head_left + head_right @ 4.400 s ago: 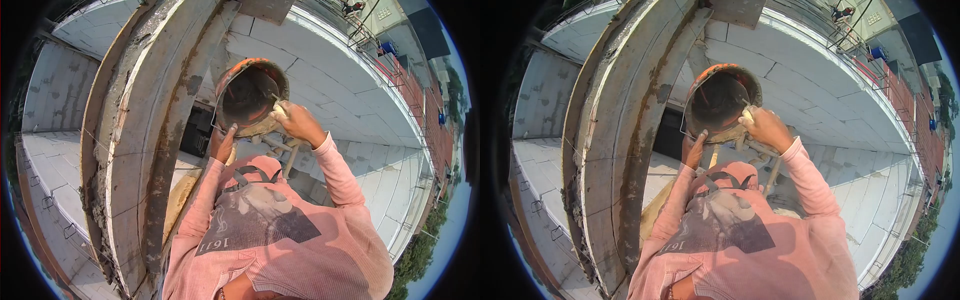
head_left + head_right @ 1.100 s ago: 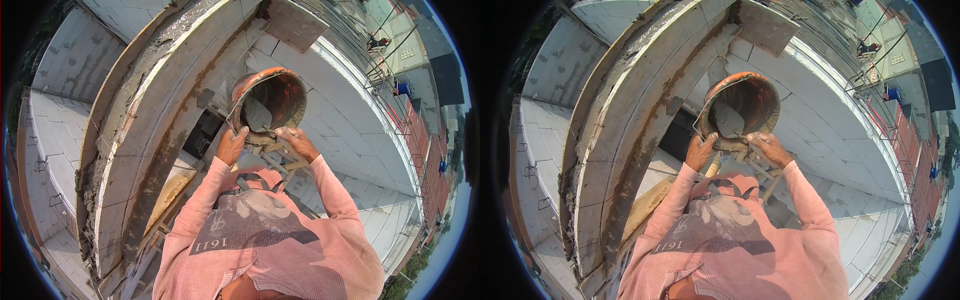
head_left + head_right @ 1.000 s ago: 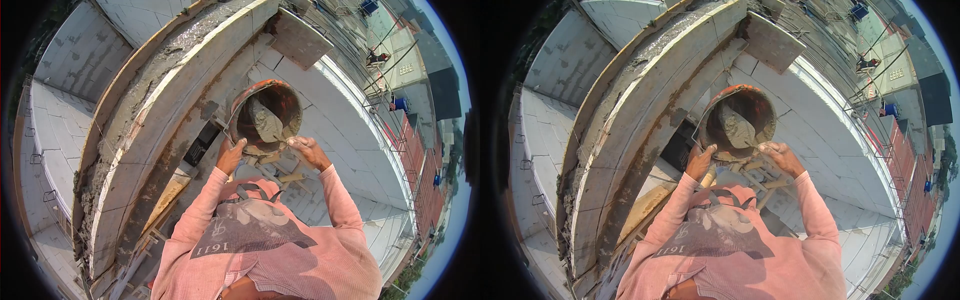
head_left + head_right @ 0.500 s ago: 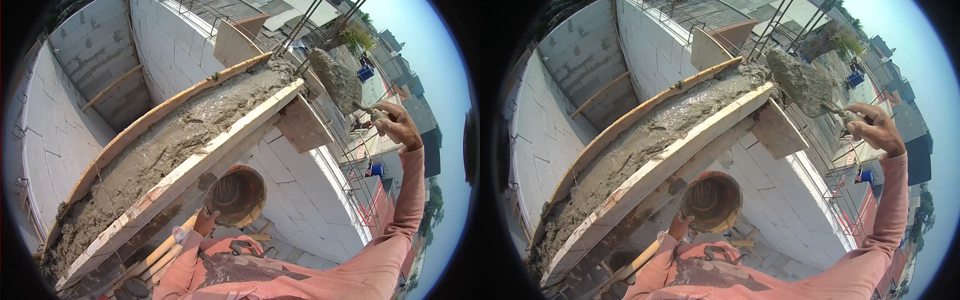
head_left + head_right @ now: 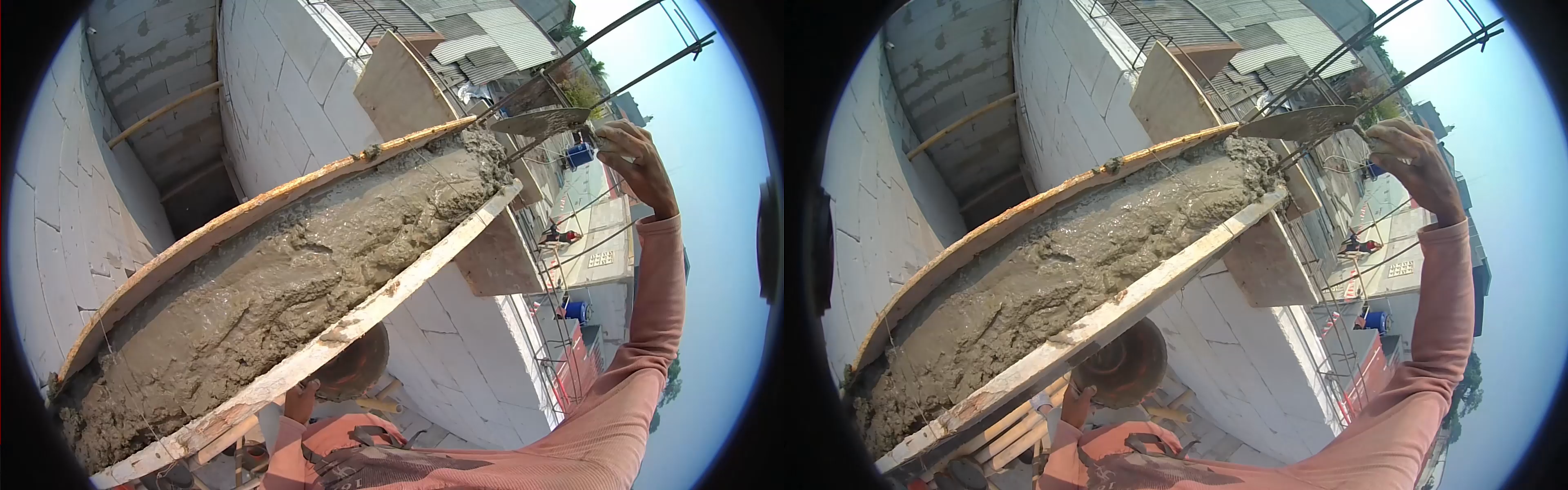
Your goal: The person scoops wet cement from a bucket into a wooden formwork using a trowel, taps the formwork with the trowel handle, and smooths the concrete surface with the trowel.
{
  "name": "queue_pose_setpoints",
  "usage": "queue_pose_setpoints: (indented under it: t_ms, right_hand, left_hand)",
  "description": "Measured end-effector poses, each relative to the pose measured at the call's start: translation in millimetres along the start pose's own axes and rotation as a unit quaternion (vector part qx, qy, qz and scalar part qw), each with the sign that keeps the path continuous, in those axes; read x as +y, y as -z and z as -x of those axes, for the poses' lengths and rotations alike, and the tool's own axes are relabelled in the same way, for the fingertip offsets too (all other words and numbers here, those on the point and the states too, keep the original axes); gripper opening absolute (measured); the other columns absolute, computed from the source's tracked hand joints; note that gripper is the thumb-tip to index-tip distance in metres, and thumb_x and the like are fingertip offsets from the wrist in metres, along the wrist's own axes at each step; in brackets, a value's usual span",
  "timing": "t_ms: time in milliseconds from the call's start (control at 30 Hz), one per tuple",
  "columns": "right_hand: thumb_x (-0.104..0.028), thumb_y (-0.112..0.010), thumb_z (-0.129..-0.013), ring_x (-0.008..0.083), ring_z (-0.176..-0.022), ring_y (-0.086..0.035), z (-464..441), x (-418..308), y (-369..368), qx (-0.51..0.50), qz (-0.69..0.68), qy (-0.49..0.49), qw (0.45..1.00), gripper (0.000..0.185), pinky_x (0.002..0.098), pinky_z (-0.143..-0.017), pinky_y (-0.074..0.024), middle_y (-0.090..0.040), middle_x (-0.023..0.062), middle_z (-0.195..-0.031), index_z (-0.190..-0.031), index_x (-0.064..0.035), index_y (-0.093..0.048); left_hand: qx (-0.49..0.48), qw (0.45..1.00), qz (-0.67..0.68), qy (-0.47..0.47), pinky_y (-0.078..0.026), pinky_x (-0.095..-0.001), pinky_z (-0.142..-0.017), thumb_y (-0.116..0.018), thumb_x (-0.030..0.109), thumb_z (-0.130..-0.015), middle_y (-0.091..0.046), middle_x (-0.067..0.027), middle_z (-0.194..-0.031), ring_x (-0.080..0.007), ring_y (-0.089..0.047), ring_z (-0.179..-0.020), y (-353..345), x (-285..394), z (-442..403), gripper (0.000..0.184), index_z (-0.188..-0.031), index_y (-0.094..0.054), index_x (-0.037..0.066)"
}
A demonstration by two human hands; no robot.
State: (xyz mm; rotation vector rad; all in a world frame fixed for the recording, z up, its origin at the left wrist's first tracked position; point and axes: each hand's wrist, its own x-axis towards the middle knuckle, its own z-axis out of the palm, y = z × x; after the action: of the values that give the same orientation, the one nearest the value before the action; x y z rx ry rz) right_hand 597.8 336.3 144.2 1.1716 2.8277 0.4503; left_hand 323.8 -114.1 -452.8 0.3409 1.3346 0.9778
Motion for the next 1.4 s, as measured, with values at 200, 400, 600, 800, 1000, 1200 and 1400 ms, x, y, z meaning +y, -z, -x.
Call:
queue_pose_setpoints:
  t_ms: [200, 400, 600, 800, 1000, 1200, 1400]
  right_hand:
    - [-0.014, -0.076, -0.084, 0.0213, -0.106, -0.063, -40, -30, 41, -0.098, 0.100, 0.068, 0.988, 0.029, 0.0405, -0.109, -0.0330, -0.069, 0.0026, -0.109, -0.113, -0.0112, -0.073]
    - [-0.016, -0.075, -0.085, 0.0190, -0.103, -0.064, -53, -50, 38, -0.130, 0.094, 0.035, 0.986, 0.027, 0.0373, -0.105, -0.0359, -0.070, 0.0010, -0.105, -0.112, -0.0120, -0.075]
    - [-0.018, -0.072, -0.089, 0.0181, -0.095, -0.060, -36, -82, 44, -0.057, 0.203, 0.133, 0.969, 0.019, 0.0394, -0.100, -0.0357, -0.066, -0.0011, -0.096, -0.106, -0.0125, -0.075]
    - [-0.011, -0.071, -0.087, 0.0188, -0.104, -0.059, -60, -86, 34, -0.095, 0.195, 0.179, 0.960, 0.024, 0.0408, -0.101, -0.0381, -0.064, 0.0002, -0.098, -0.110, -0.0144, -0.076]
    - [-0.002, -0.069, -0.085, 0.0207, -0.109, -0.058, -58, -78, 25, -0.100, 0.295, 0.120, 0.943, 0.029, 0.0379, -0.104, -0.0435, -0.064, 0.0023, -0.100, -0.111, -0.0117, -0.076]
    - [0.000, -0.068, -0.085, 0.0207, -0.105, -0.058, -54, -96, 46, -0.053, 0.286, 0.108, 0.951, 0.027, 0.0377, -0.101, -0.0419, -0.065, 0.0028, -0.100, -0.106, -0.0128, -0.078]
    - [0.002, -0.067, -0.084, 0.0184, -0.109, -0.057, -49, -96, 8, -0.057, 0.288, 0.123, 0.948, 0.032, 0.0397, -0.107, -0.0370, -0.064, 0.0006, -0.102, -0.108, -0.0163, -0.079]
  left_hand:
    - [-0.014, 0.988, 0.151, 0.001, -0.061, -0.0328, -0.082, -0.059, 0.003, -0.092, -0.065, -0.0101, -0.123, -0.0199, -0.066, -0.103, -16, 33, 12, 0.045, -0.136, -0.052, 0.001]
    - [-0.025, 0.984, 0.173, 0.034, -0.060, -0.0328, -0.085, -0.059, 0.002, -0.091, -0.065, -0.0098, -0.124, -0.0193, -0.066, -0.104, -23, 32, 8, 0.045, -0.136, -0.052, 0.001]
    - [-0.022, 0.986, 0.165, 0.016, -0.054, -0.0330, -0.093, -0.059, 0.001, -0.090, -0.064, -0.0095, -0.128, -0.0182, -0.063, -0.109, -25, 25, 17, 0.050, -0.139, -0.050, 0.000]
    - [-0.017, 0.992, 0.125, -0.002, -0.049, -0.0337, -0.101, -0.060, 0.001, -0.089, -0.061, -0.0103, -0.134, -0.0200, -0.060, -0.117, -24, 27, 17, 0.058, -0.145, -0.045, -0.001]
    - [-0.027, 0.990, 0.136, 0.006, -0.049, -0.0335, -0.101, -0.060, 0.002, -0.089, -0.061, -0.0103, -0.134, -0.0202, -0.060, -0.117, -18, 26, 18, 0.058, -0.145, -0.046, -0.002]
    - [-0.040, 0.996, 0.077, 0.001, -0.050, -0.0333, -0.100, -0.059, 0.003, -0.089, -0.062, -0.0101, -0.134, -0.0201, -0.061, -0.115, -7, 18, 16, 0.056, -0.144, -0.047, -0.002]
    - [-0.030, 0.989, 0.146, -0.001, -0.049, -0.0335, -0.102, -0.058, 0.001, -0.088, -0.060, -0.0105, -0.136, -0.0203, -0.060, -0.119, -15, 30, 19, 0.058, -0.145, -0.045, -0.002]
